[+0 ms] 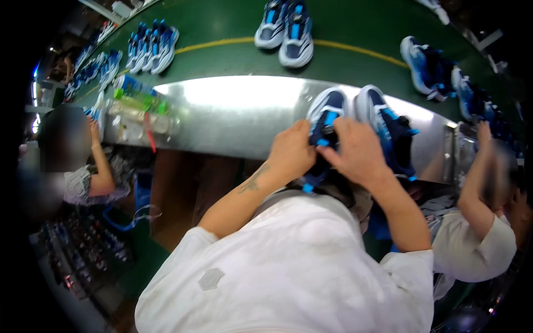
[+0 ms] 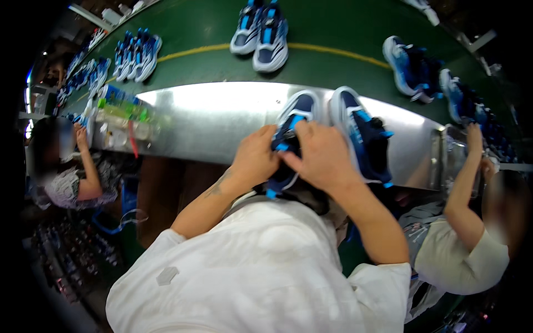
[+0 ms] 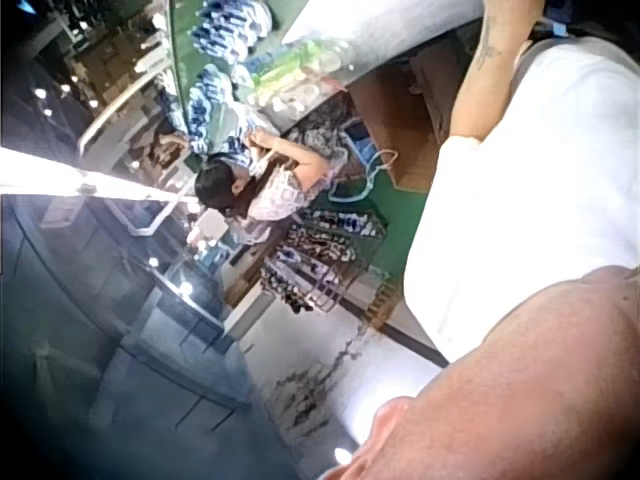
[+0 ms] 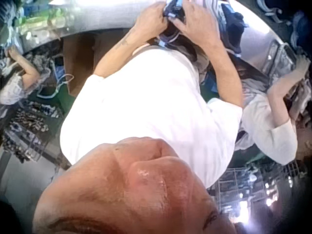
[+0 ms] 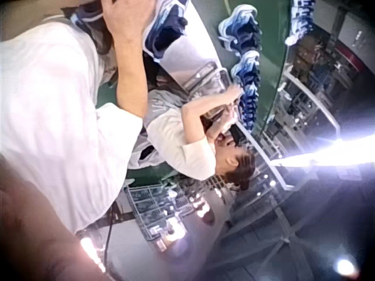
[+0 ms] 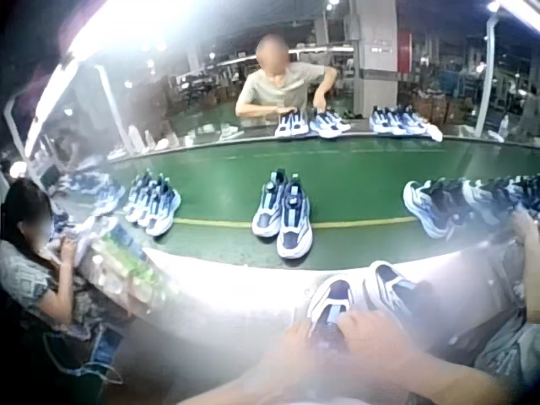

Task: The person picks up shoes from a conveyor belt, uses their hands to press and pull on the upper and heel areas, and places them back on the belt.

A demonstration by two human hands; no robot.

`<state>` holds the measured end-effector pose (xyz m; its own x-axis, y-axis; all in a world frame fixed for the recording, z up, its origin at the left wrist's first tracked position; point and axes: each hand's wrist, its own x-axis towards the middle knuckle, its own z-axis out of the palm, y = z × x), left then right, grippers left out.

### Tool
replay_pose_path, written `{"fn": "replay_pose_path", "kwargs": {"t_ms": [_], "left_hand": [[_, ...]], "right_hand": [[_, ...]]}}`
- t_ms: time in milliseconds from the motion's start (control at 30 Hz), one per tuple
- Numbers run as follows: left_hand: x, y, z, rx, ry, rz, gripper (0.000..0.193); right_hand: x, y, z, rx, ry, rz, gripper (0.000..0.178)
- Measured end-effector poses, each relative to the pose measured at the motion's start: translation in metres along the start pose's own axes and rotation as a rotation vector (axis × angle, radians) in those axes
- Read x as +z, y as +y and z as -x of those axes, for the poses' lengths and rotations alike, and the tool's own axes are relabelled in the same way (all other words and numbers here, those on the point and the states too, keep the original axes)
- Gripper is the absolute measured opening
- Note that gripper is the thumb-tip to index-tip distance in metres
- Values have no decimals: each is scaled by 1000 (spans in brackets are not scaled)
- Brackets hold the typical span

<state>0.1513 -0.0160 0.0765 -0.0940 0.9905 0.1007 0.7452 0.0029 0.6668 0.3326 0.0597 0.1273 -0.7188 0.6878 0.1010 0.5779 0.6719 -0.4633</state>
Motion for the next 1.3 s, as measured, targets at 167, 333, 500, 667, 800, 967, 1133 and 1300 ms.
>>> {"fn": "replay_pose_path", "kwargs": {"t_ms": [167, 333, 500, 667, 800, 967, 1133, 1300], "left_hand": [[-56, -27, -14, -231, 163, 233, 30], [-105, -63, 0, -194, 370, -97, 42], [-79, 29, -3, 105, 362, 164, 40], [2, 41, -14, 103, -16, 34, 40], [12, 22, -25, -84, -77, 230, 22], [-9, 23, -26, -21, -173, 200, 41], [-33, 57, -50, 391, 1, 282, 65], [3, 46, -60, 537, -183, 7, 52]], "right_hand": [[-74, 16, 5, -153, 105, 143, 57], [-108, 95, 25, -52, -114, 198, 56], [-87, 74, 11, 32, -49, -1, 44], [-28, 40, -20, -71, 151, -172, 40], [-16, 21, -30, -168, -26, -26, 28], [-14, 30, -15, -263, 104, -41, 57], [5, 28, 29, 327, 134, -406, 90], [19, 42, 38, 507, 64, -896, 84]]}}
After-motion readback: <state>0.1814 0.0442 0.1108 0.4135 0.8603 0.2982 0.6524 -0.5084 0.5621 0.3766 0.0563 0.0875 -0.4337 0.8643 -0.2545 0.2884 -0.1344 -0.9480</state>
